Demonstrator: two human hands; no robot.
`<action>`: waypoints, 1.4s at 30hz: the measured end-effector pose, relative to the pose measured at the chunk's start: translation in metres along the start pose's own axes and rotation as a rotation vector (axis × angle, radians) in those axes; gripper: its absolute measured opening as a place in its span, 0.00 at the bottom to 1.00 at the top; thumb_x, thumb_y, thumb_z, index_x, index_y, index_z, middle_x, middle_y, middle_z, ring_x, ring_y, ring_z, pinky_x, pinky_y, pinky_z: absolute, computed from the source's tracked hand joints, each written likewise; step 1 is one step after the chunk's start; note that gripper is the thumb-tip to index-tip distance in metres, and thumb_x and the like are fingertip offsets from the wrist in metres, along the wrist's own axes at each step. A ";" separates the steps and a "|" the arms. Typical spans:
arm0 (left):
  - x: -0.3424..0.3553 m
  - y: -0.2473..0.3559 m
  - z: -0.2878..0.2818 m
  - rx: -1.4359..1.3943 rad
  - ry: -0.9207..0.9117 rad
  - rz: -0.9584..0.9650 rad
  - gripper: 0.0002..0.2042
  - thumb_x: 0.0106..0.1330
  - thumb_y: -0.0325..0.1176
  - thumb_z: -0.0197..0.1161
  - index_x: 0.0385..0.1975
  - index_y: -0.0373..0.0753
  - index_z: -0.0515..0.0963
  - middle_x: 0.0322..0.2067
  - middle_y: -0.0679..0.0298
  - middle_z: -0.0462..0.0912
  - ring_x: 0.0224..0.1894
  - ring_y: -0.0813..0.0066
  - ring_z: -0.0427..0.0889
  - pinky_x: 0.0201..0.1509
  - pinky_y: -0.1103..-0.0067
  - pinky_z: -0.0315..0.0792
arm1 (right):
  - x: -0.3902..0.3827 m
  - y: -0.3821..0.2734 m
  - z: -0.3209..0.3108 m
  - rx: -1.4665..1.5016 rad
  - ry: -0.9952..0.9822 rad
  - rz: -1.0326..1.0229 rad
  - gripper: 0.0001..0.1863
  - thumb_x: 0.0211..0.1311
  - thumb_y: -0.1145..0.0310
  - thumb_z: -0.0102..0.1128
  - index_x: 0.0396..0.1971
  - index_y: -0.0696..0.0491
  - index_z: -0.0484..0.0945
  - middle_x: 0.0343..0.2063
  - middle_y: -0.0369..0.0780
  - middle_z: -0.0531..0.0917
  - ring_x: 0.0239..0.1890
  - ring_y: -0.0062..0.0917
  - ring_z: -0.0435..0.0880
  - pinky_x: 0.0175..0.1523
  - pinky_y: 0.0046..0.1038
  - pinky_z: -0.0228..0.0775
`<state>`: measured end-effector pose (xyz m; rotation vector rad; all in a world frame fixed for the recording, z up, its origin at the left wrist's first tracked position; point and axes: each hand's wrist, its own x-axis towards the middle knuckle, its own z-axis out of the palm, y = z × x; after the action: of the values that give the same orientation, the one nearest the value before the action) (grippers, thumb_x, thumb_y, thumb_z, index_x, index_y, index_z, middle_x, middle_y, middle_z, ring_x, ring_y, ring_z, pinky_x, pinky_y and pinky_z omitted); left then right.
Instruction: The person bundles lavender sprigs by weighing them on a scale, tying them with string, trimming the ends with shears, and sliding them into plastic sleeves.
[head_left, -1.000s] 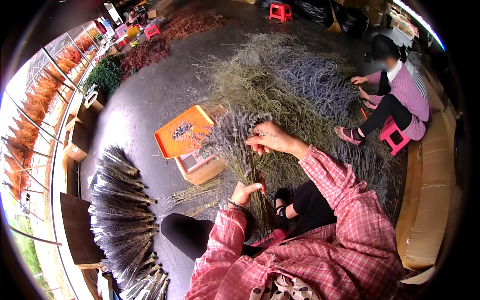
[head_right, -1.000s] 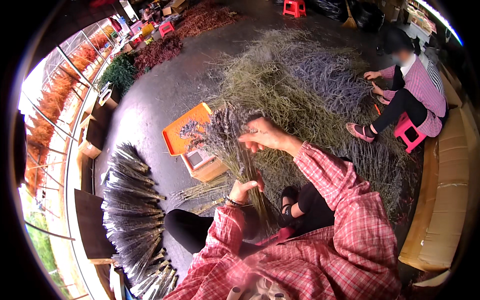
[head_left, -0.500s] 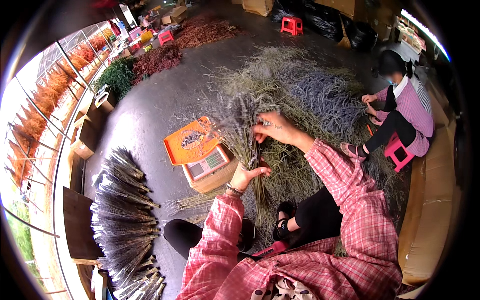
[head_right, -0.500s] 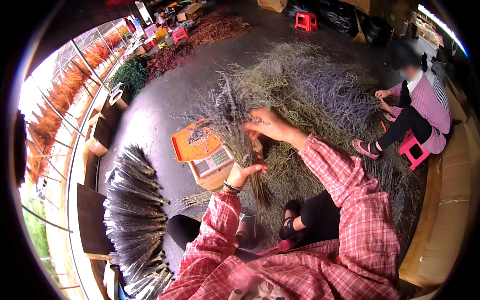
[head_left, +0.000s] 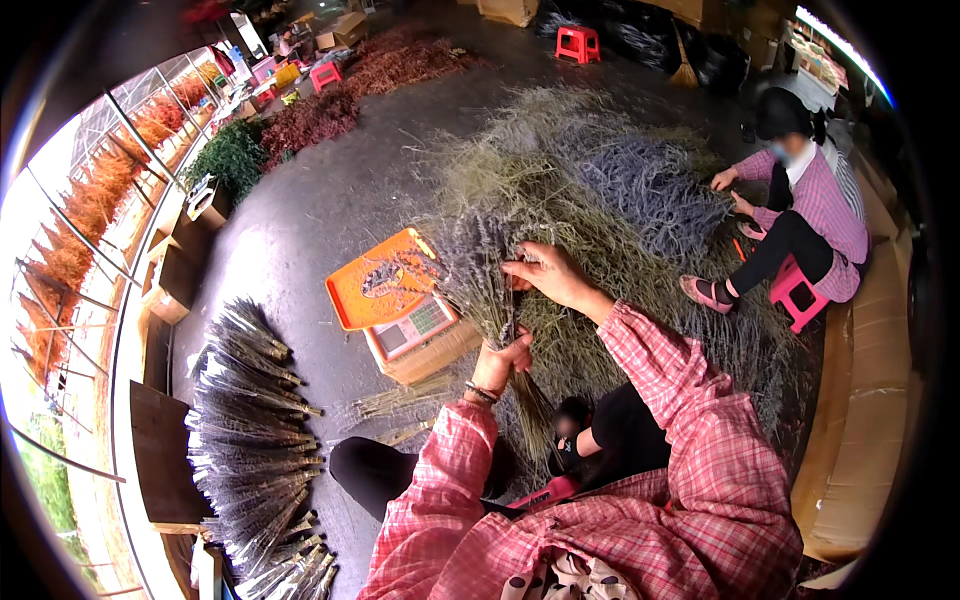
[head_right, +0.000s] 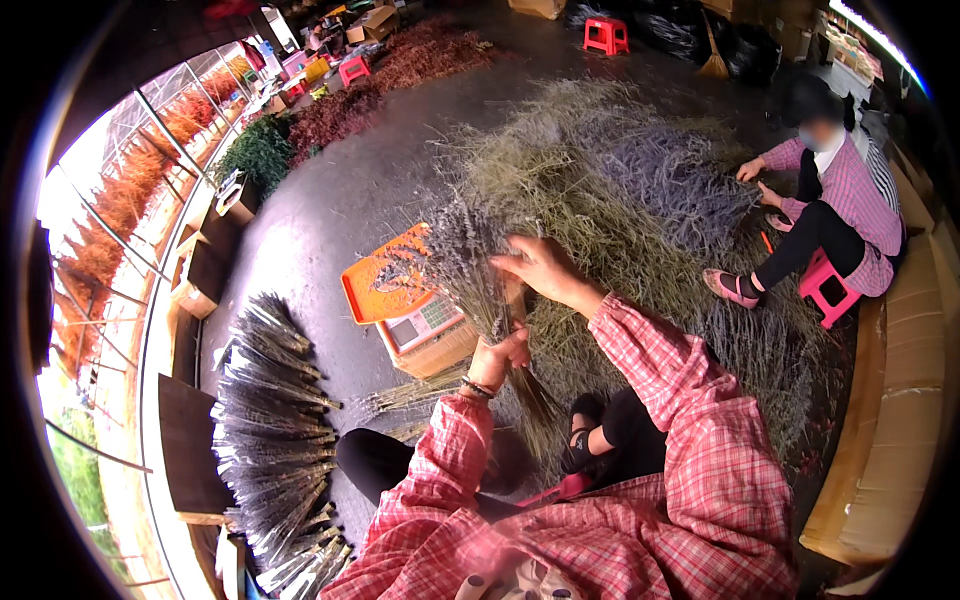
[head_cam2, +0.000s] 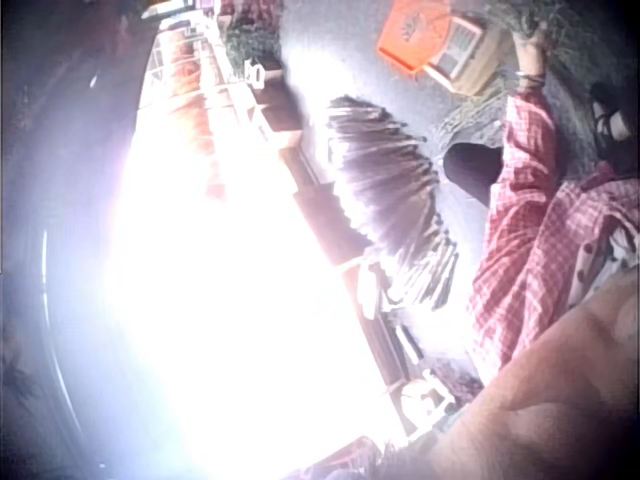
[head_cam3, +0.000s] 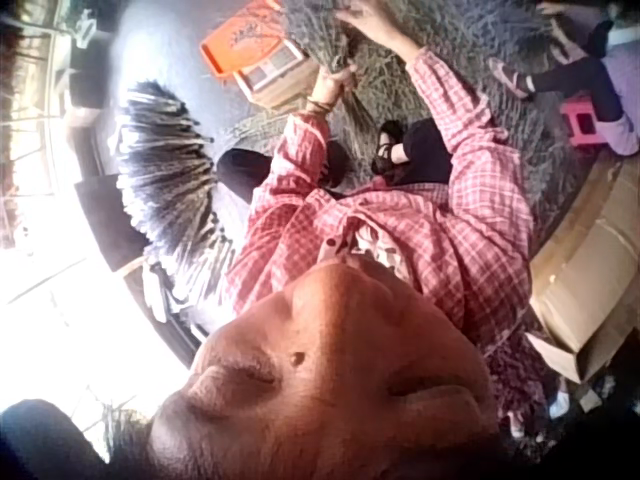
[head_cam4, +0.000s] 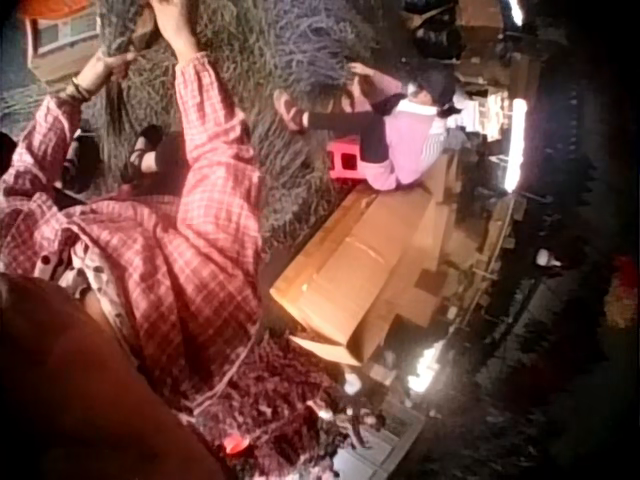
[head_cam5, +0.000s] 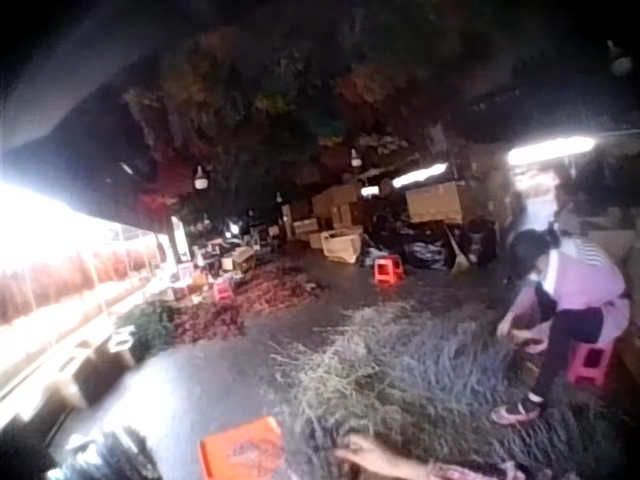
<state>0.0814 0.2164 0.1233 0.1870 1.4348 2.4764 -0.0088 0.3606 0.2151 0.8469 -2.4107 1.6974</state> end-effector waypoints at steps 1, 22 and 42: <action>-0.001 0.000 -0.003 -0.021 -0.012 -0.006 0.08 0.58 0.26 0.60 0.34 0.33 0.70 0.14 0.65 0.70 0.15 0.75 0.70 0.21 0.79 0.66 | -0.001 -0.006 -0.004 0.082 -0.050 0.106 0.08 0.59 0.69 0.58 0.33 0.58 0.75 0.22 0.36 0.80 0.22 0.17 0.79 0.23 0.19 0.72; -0.006 -0.001 -0.005 -0.244 -0.030 0.071 0.07 0.58 0.29 0.57 0.32 0.35 0.70 0.17 0.63 0.70 0.18 0.70 0.71 0.26 0.75 0.67 | -0.028 0.004 -0.002 0.309 -0.142 0.305 0.07 0.63 0.72 0.50 0.36 0.60 0.74 0.23 0.34 0.77 0.23 0.15 0.76 0.28 0.17 0.70; -0.009 -0.016 -0.011 -0.154 0.266 0.209 0.06 0.59 0.27 0.57 0.34 0.35 0.69 0.19 0.66 0.68 0.17 0.78 0.66 0.22 0.81 0.63 | -0.005 -0.023 -0.080 -0.801 0.591 -0.280 0.18 0.60 0.69 0.54 0.50 0.54 0.69 0.43 0.42 0.76 0.30 0.27 0.79 0.31 0.21 0.75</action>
<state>0.0897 0.2119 0.1044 -0.0270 1.3736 2.8602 -0.0135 0.4282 0.2631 0.4347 -2.1102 0.6303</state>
